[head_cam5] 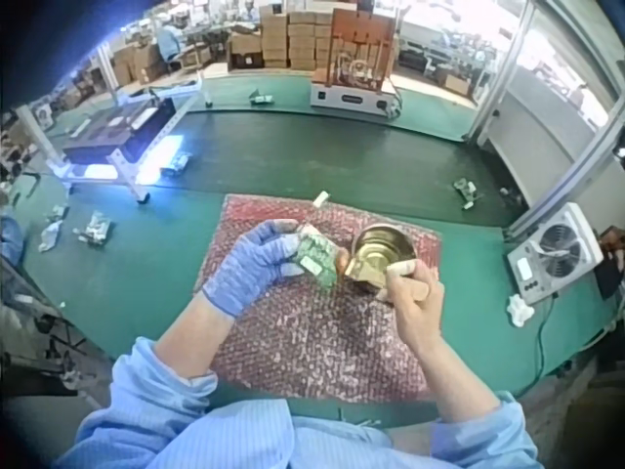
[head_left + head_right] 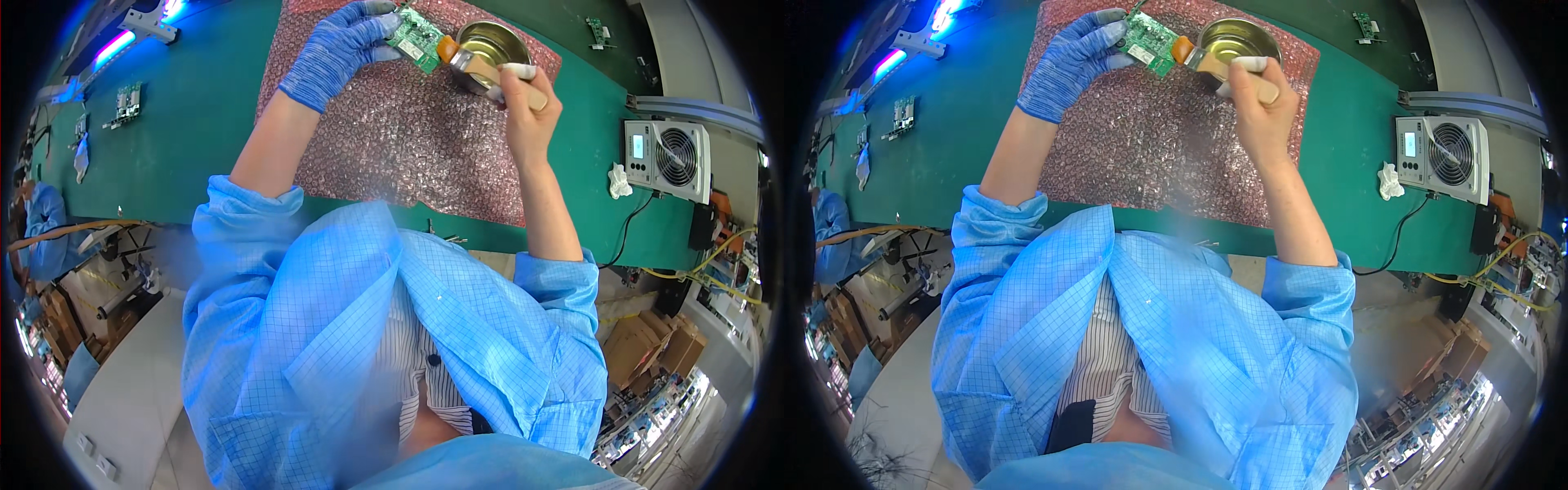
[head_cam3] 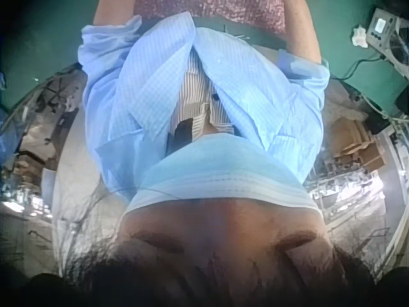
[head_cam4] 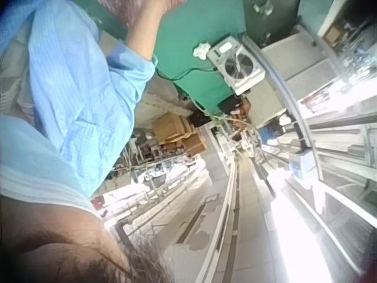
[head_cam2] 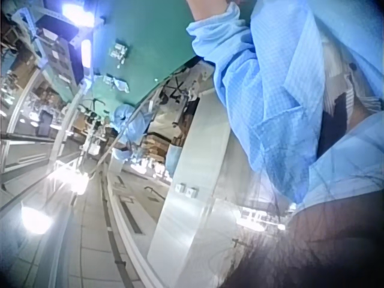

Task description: Applying a liquid coating to printed circuit boards using a brush at a factory workbench.

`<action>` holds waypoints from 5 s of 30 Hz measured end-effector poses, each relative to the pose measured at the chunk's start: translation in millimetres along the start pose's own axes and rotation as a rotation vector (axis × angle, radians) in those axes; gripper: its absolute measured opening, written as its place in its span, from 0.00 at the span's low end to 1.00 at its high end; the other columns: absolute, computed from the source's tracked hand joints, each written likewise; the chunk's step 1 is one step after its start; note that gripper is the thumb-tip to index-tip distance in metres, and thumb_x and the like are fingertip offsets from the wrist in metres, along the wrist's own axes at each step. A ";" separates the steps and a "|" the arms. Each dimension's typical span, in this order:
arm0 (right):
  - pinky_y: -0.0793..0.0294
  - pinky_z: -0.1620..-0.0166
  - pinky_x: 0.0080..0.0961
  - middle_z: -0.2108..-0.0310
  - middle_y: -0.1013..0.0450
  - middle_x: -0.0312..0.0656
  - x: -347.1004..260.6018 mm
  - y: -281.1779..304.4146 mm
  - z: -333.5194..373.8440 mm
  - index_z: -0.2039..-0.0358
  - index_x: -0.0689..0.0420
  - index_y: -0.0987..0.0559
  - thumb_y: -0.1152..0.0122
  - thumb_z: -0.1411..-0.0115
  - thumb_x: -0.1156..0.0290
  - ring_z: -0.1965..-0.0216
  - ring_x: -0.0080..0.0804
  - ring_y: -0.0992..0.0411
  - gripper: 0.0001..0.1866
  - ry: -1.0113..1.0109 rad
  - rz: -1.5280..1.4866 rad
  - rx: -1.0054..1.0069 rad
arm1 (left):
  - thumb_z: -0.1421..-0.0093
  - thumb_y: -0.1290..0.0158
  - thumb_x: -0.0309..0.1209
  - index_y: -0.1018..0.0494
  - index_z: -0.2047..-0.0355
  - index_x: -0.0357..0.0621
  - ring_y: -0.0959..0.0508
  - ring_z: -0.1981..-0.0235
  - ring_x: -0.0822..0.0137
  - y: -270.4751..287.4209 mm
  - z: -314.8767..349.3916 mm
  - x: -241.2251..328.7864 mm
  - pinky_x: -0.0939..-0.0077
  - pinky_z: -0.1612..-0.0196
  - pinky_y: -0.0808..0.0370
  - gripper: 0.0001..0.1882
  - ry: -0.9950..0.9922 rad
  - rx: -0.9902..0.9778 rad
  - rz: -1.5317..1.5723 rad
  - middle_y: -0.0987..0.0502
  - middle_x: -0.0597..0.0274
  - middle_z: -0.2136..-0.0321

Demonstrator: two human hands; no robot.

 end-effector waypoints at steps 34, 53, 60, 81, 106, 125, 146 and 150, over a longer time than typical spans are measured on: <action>0.30 0.63 0.29 0.72 0.25 0.42 123.3 211.8 -192.3 0.63 0.55 0.26 0.34 0.53 0.53 0.69 0.35 0.27 0.23 0.080 0.858 0.423 | 0.43 0.49 0.24 0.31 0.58 0.35 0.25 0.61 0.53 262.4 -121.0 97.4 0.61 0.57 0.23 0.12 -0.391 0.766 -0.050 0.29 0.49 0.60; 0.32 0.58 0.39 0.65 0.32 0.59 162.2 149.1 -256.1 0.54 0.54 0.34 0.52 0.57 0.85 0.60 0.58 0.32 0.25 0.242 0.921 0.233 | 0.45 0.46 0.27 0.28 0.58 0.42 0.25 0.65 0.72 61.0 -139.9 58.1 0.81 0.62 0.25 0.13 -0.474 0.340 -0.791 0.26 0.61 0.65; 0.30 0.63 0.34 0.72 0.29 0.54 86.4 32.7 -250.5 0.54 0.54 0.35 0.51 0.57 0.82 0.68 0.50 0.28 0.26 0.140 0.699 -0.055 | 0.45 0.44 0.39 0.28 0.56 0.43 0.27 0.68 0.77 17.1 -163.6 32.9 0.85 0.64 0.29 0.19 -0.232 0.162 -0.899 0.26 0.66 0.66; 0.32 0.73 0.14 0.73 0.26 0.38 -2.8 21.2 -67.7 0.62 0.63 0.26 0.41 0.46 0.69 0.74 0.19 0.29 0.14 0.054 0.031 -0.123 | 0.44 0.45 0.39 0.33 0.51 0.37 0.29 0.70 0.77 71.6 27.4 31.1 0.88 0.70 0.29 0.24 0.077 0.064 -0.261 0.27 0.63 0.66; 0.37 0.79 0.14 0.80 0.28 0.36 45.6 117.4 -27.6 0.70 0.61 0.24 0.46 0.43 0.67 0.82 0.18 0.34 0.09 -0.282 0.076 0.209 | 0.43 0.46 0.39 0.32 0.54 0.37 0.23 0.62 0.65 63.9 26.7 -15.0 0.74 0.63 0.21 0.22 0.143 0.067 -0.089 0.25 0.55 0.62; 0.30 0.68 0.16 0.71 0.26 0.34 -23.7 25.9 -23.2 0.59 0.59 0.23 0.44 0.41 0.63 0.70 0.18 0.29 0.14 -0.062 0.071 -0.399 | 0.48 0.43 0.45 0.31 0.52 0.40 0.25 0.56 0.63 -8.7 -3.0 -21.2 0.67 0.53 0.25 0.28 0.206 -0.173 -0.330 0.26 0.56 0.58; 0.31 0.68 0.18 0.72 0.28 0.34 -32.2 -1.7 -26.6 0.61 0.60 0.24 0.43 0.41 0.63 0.71 0.17 0.32 0.14 0.015 0.195 -0.609 | 0.48 0.43 0.47 0.28 0.54 0.42 0.23 0.64 0.70 -13.7 0.0 -19.7 0.77 0.64 0.23 0.26 0.158 -0.247 -0.482 0.24 0.60 0.64; 0.33 0.71 0.16 0.77 0.29 0.33 -23.9 -1.1 -22.3 0.65 0.59 0.25 0.45 0.41 0.62 0.74 0.16 0.32 0.12 -0.011 0.249 -0.504 | 0.48 0.42 0.45 0.28 0.55 0.41 0.22 0.66 0.72 -8.6 -2.3 -19.7 0.80 0.66 0.22 0.25 0.156 -0.177 -0.521 0.23 0.60 0.65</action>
Point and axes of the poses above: each hand's wrist, its own z-axis away from the middle knuckle, its own y-axis out of the back of the hand, x = y × z, the point moved 6 cm from there along -z, towards the middle knuckle
